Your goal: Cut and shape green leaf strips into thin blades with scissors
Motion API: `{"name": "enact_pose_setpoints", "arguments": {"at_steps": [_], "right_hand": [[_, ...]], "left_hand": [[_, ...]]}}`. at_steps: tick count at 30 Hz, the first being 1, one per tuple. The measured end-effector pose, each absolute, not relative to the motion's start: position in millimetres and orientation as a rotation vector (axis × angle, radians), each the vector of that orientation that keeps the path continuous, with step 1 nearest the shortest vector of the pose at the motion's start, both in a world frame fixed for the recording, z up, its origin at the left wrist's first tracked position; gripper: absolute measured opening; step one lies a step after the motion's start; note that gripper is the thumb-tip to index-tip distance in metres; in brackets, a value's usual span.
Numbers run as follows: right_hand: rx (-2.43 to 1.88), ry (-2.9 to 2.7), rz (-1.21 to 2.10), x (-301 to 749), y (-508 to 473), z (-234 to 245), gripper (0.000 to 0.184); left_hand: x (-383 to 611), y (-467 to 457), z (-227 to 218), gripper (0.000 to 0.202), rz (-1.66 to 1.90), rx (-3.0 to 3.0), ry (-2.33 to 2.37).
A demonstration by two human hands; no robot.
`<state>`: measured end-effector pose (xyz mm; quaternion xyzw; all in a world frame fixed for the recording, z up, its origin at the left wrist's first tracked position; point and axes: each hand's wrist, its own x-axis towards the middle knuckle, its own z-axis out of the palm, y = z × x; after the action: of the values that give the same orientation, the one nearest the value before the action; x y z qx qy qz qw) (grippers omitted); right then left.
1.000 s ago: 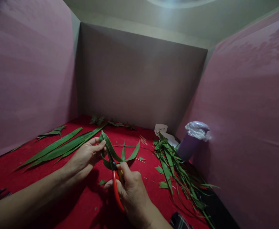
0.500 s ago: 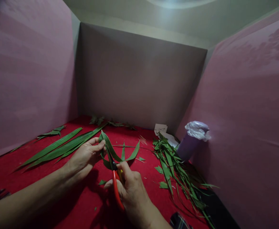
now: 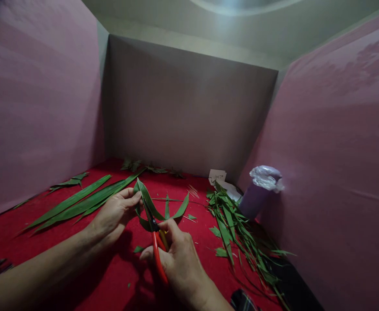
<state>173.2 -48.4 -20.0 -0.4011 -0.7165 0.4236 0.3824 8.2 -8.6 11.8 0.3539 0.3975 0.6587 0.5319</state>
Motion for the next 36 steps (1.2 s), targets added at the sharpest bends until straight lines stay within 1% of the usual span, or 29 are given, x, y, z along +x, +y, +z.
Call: {"name": "enact_pose_setpoints", "arguments": {"at_steps": [4,11,17,26,32,36], "right_hand": [[-1.015,-1.839,1.084,172.7,-50.4,-18.5,0.026],[-1.029,-1.881,1.029,173.0,-46.4,-25.0,0.023],[-1.05,-1.942,0.886,173.8,-46.2,-28.5,0.023],[-1.055,-1.947,0.847,172.5,-45.4,-27.2,0.02],[-0.963,-1.906,1.007,172.5,-47.2,-24.5,0.013],[-0.938,-1.922,0.976,173.1,-47.0,-21.6,0.011]], "left_hand": [[8.9,-10.0,9.0,0.015,1.556,0.844,0.943],[12.4,-13.7,7.0,0.016,1.561,0.82,0.906],[13.5,-12.2,5.5,0.016,1.588,0.822,0.902],[15.5,-16.1,5.1,0.015,1.596,0.794,0.907],[17.4,-18.0,5.9,0.015,1.592,0.794,0.902],[18.2,-17.6,6.3,0.015,1.593,0.795,0.899]]}}
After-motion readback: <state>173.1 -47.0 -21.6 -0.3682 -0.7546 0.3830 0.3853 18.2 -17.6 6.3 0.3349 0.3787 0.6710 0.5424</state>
